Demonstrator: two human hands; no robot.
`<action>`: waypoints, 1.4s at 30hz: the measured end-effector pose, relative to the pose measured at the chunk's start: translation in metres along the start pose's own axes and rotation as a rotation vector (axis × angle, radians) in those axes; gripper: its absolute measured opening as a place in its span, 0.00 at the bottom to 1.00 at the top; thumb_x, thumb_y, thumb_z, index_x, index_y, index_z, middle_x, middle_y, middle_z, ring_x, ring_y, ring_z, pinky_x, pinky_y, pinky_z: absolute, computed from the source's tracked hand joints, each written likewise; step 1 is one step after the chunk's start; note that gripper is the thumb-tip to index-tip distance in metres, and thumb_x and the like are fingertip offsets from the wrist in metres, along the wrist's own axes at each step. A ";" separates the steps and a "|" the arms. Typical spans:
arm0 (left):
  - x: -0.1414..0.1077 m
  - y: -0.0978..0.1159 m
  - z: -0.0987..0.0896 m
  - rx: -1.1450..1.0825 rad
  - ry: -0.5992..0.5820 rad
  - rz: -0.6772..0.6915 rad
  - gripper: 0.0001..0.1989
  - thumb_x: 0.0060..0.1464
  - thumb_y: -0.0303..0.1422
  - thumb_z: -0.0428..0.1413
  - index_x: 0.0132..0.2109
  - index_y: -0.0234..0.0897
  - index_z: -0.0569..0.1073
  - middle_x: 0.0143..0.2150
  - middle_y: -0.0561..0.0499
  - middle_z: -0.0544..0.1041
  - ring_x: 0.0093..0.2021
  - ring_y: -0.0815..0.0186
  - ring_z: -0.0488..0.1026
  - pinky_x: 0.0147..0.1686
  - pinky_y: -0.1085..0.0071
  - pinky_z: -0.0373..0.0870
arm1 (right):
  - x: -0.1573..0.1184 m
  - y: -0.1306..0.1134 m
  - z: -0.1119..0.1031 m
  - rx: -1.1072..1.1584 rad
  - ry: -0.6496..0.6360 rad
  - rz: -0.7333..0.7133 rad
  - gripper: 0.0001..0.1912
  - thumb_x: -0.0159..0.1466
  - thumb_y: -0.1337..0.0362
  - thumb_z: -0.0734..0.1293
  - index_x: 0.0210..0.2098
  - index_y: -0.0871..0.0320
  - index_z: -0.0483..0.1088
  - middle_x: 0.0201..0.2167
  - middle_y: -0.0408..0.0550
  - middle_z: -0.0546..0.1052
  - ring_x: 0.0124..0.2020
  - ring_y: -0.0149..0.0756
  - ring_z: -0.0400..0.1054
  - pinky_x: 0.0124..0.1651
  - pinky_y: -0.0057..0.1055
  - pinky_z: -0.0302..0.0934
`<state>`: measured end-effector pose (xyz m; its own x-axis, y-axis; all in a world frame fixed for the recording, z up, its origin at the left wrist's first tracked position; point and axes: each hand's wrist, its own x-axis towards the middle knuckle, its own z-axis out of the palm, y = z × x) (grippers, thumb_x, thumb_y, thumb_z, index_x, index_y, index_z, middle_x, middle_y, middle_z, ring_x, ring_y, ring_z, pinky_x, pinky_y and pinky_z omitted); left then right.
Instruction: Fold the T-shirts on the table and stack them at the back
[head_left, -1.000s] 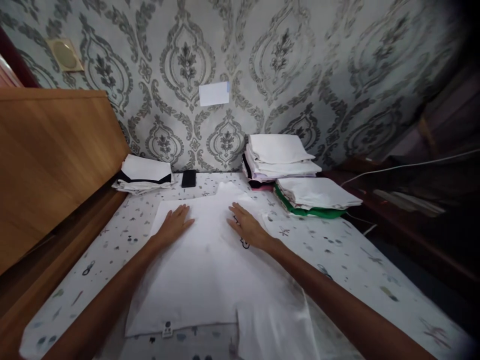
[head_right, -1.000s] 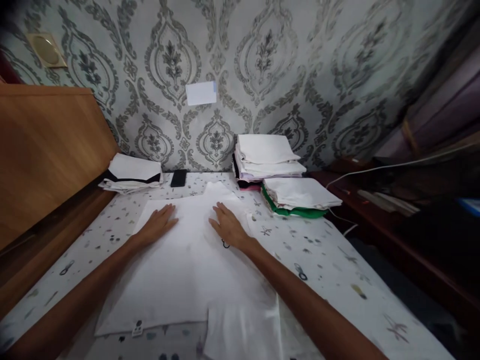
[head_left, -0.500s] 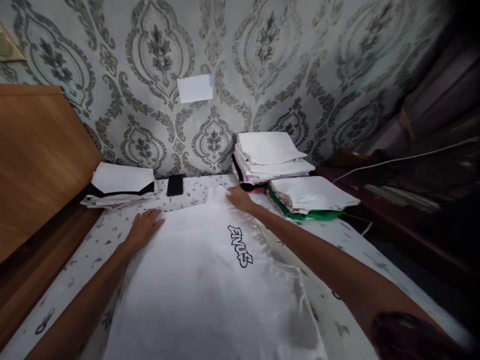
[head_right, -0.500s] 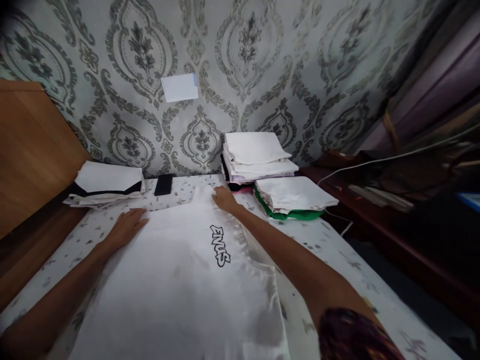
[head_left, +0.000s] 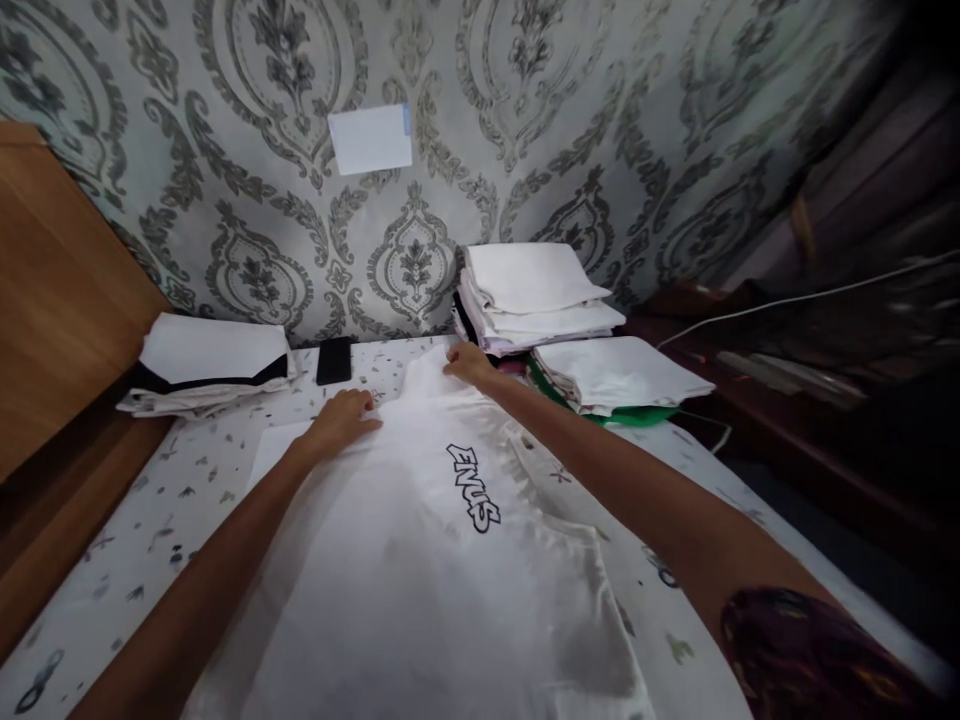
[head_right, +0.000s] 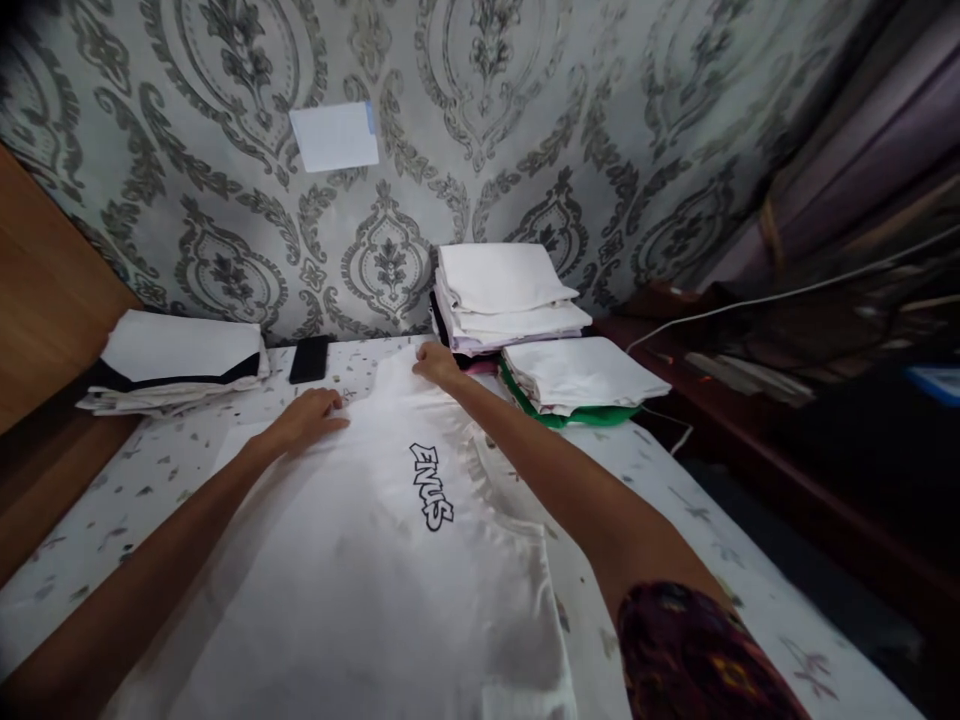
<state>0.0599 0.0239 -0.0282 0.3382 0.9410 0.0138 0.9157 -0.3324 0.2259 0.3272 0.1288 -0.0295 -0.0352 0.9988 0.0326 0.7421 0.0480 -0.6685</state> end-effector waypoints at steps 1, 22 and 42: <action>-0.001 -0.006 -0.001 0.008 -0.003 0.004 0.12 0.54 0.42 0.56 0.41 0.39 0.72 0.43 0.44 0.75 0.47 0.54 0.70 0.46 0.62 0.66 | -0.003 0.000 -0.004 0.052 0.004 -0.021 0.08 0.46 0.74 0.69 0.24 0.58 0.68 0.22 0.39 0.71 0.28 0.32 0.67 0.30 0.25 0.58; -0.156 -0.041 -0.017 0.413 0.149 0.036 0.19 0.60 0.32 0.40 0.47 0.38 0.75 0.48 0.39 0.78 0.48 0.50 0.74 0.47 0.52 0.71 | -0.216 0.057 -0.053 -0.227 -0.035 -0.523 0.08 0.59 0.75 0.63 0.31 0.57 0.71 0.33 0.50 0.77 0.42 0.41 0.68 0.48 0.35 0.59; -0.089 0.092 -0.006 0.087 -0.023 0.464 0.30 0.59 0.34 0.49 0.68 0.41 0.57 0.68 0.41 0.63 0.68 0.52 0.59 0.65 0.51 0.55 | -0.133 0.045 -0.043 -0.289 0.010 0.015 0.22 0.60 0.71 0.66 0.54 0.61 0.73 0.42 0.50 0.81 0.42 0.39 0.73 0.43 0.28 0.63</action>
<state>0.1128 -0.0905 -0.0030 0.7196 0.6907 0.0721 0.6815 -0.7223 0.1182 0.3936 -0.0020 -0.0319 -0.0171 0.9993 0.0324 0.9027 0.0294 -0.4293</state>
